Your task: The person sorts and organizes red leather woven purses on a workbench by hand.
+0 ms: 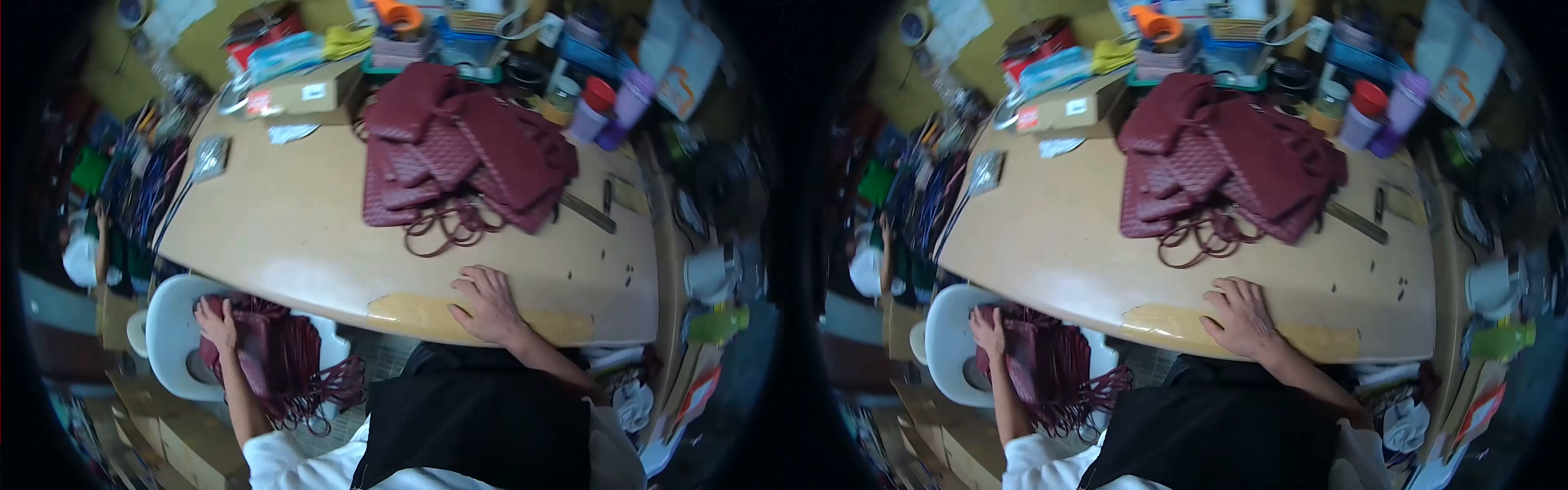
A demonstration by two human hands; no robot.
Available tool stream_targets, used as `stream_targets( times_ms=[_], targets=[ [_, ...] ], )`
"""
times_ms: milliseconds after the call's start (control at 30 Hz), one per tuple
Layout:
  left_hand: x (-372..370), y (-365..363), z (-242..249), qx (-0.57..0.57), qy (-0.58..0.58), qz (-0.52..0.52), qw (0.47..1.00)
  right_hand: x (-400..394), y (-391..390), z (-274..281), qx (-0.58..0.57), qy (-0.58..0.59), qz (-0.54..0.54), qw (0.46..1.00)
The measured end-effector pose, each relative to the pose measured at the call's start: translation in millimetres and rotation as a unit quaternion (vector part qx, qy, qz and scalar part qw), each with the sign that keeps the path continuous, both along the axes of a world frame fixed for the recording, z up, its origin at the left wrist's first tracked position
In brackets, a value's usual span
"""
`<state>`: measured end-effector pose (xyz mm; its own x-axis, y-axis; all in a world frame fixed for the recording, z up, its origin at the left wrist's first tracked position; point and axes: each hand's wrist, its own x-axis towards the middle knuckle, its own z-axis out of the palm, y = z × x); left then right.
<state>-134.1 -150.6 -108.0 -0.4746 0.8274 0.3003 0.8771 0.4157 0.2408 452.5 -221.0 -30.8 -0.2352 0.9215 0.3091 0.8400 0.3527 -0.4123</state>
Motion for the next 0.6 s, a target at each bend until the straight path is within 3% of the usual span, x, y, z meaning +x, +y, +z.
stream_targets(
  times_ms=[33, 67, 133, 167, 233, 333, 433, 500, 533, 600],
  targets=[
    [8, 16, 11, 0.143, 0.031, -0.071, 0.987, 4, -2, -5, 0.012, 0.047, 0.022, 0.999],
    [23, 29, 15, 0.147, 0.031, -0.089, 0.985, 8, -5, -7, 0.016, 0.05, 0.004, 0.999],
    [130, 39, 79, 0.221, -0.028, -0.206, 0.953, 20, -8, -7, 0.048, 0.192, -0.018, 0.98],
    [172, 46, 93, 0.236, -0.088, -0.282, 0.926, 31, -10, -4, 0.054, 0.191, -0.027, 0.98],
    [242, 58, 107, 0.22, -0.085, -0.385, 0.892, 56, -11, 11, 0.121, 0.225, -0.096, 0.962],
    [333, 68, 118, 0.187, -0.127, -0.485, 0.845, 127, -1, 28, 0.158, 0.126, -0.197, 0.959],
    [420, 81, 143, 0.214, -0.109, -0.579, 0.78, 195, 28, 4, 0.125, 0.063, -0.29, 0.947],
    [450, 98, 143, 0.278, -0.11, -0.578, 0.759, 219, 35, -24, 0.173, -0.097, -0.308, 0.93],
    [464, 107, 147, 0.273, -0.116, -0.587, 0.753, 217, 32, -20, 0.14, -0.072, -0.313, 0.937],
    [476, 131, 160, 0.39, -0.147, -0.501, 0.758, 217, 29, -18, 0.125, -0.066, -0.324, 0.936]
  ],
)
